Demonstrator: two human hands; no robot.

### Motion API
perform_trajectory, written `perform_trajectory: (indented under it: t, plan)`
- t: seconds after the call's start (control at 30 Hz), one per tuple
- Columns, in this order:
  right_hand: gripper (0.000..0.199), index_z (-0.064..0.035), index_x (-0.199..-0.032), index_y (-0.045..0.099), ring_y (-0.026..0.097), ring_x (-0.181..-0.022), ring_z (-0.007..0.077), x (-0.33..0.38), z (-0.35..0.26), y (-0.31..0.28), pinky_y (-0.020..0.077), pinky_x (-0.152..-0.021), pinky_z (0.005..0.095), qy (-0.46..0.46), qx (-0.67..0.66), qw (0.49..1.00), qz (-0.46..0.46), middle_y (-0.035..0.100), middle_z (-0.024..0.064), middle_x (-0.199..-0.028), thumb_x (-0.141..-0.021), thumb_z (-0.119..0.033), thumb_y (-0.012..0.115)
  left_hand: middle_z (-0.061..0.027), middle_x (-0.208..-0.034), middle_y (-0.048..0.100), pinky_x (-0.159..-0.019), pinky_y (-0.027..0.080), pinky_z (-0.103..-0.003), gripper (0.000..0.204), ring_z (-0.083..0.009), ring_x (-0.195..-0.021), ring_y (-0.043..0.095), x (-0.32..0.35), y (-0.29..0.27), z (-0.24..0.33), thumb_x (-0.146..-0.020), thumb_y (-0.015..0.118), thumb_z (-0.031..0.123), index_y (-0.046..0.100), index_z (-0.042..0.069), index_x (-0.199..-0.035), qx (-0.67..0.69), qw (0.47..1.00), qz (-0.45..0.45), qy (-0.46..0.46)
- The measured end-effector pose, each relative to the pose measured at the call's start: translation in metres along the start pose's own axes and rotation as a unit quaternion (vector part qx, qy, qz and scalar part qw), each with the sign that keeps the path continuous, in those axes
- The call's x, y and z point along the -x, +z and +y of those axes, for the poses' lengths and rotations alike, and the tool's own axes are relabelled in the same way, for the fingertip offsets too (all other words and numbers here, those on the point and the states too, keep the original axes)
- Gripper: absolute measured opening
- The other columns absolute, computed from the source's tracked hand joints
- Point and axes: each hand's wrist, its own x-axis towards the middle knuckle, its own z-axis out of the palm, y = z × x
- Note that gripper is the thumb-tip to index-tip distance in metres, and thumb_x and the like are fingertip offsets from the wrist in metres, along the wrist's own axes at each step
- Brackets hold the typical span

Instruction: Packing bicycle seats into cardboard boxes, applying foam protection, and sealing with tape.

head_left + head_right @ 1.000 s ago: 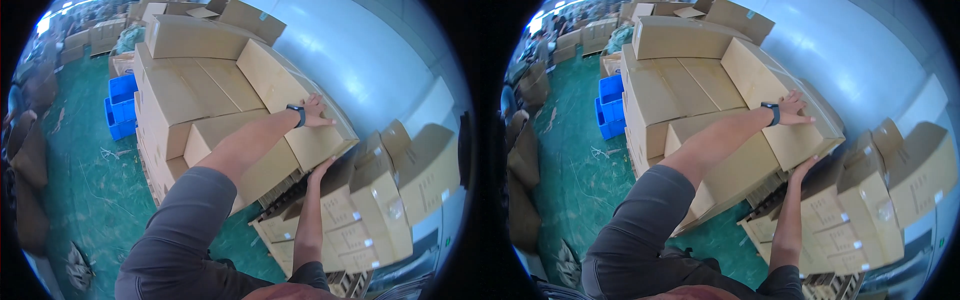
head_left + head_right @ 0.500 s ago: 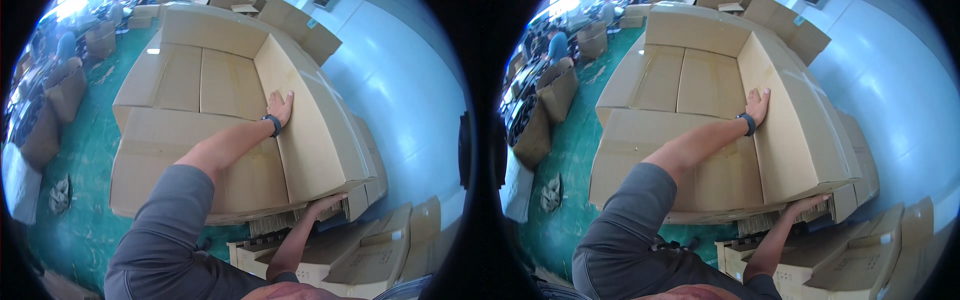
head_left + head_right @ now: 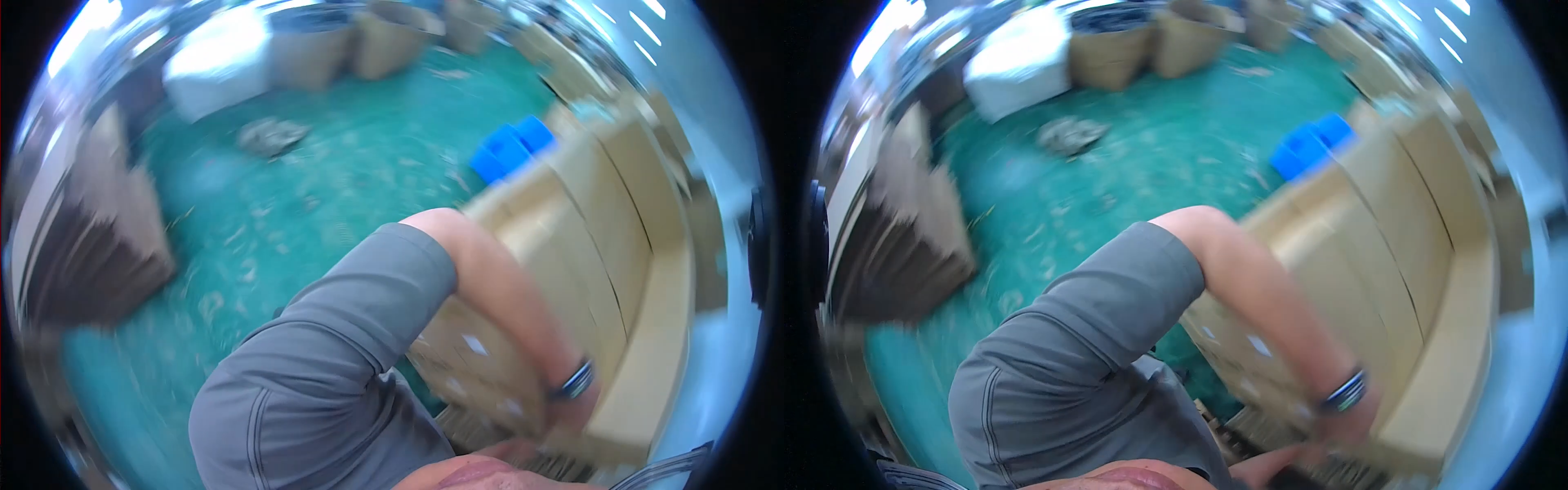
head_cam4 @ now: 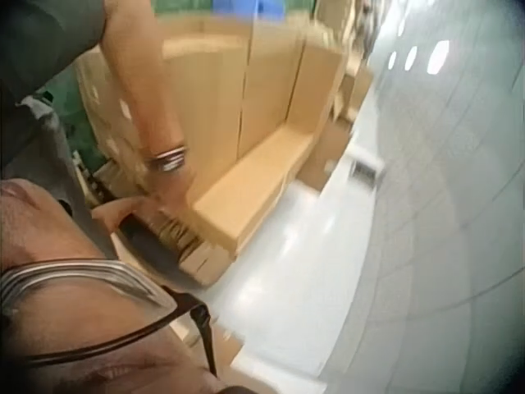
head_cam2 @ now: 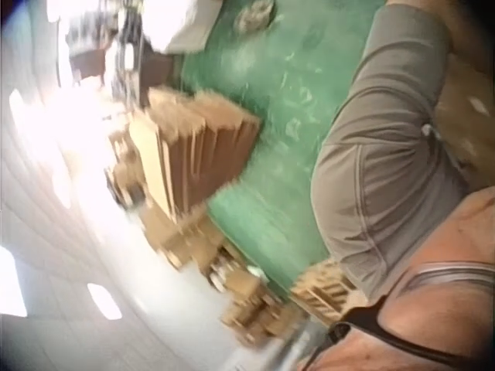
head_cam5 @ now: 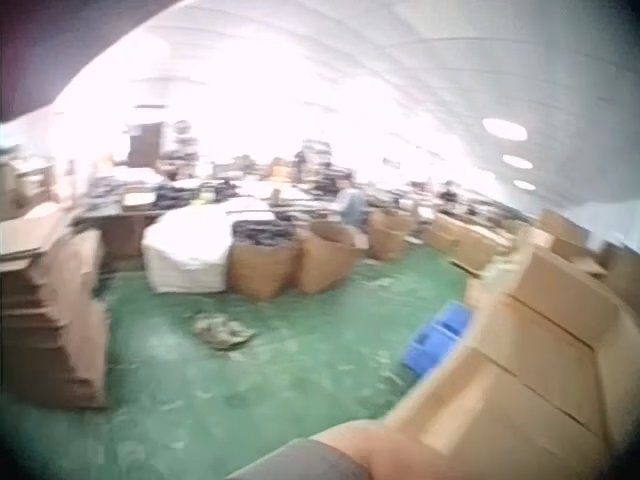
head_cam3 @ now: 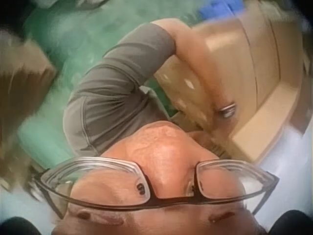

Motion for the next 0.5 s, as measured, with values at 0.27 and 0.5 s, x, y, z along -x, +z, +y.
perform_trajectory:
  t: [0.27,0.5]
  plan:
    - [0.077,0.0038,-0.158,0.036,0.041,-0.149,0.0366,0.298,0.026,0.449,0.0317,-0.123,0.0489,-0.012,0.137,0.854,-0.502,0.038,0.0245,-0.164,-0.106,-0.053,0.044,-0.0098,-0.137,0.065,-0.105,0.051,-0.047,0.052,-0.0314,-0.123,0.063,0.718,-0.065,0.474,-0.089,0.076,0.034,0.067,0.015,-0.135,-0.374,0.427,0.195,-0.800]
    - [0.074,0.0059,-0.156,0.039,0.044,-0.147,0.0383,0.553,0.061,0.795,0.0350,-0.121,0.0480,-0.082,0.235,0.704,-0.666,0.041,0.0277,-0.161,-0.105,-0.044,0.055,-0.0223,-0.175,0.015,-0.130,0.007,-0.060,0.116,-0.0360,-0.163,0.011,1.029,-0.187,0.956,-0.085,0.062,0.080,0.024,0.008,-0.168,-0.297,-0.425,-0.084,-0.851]
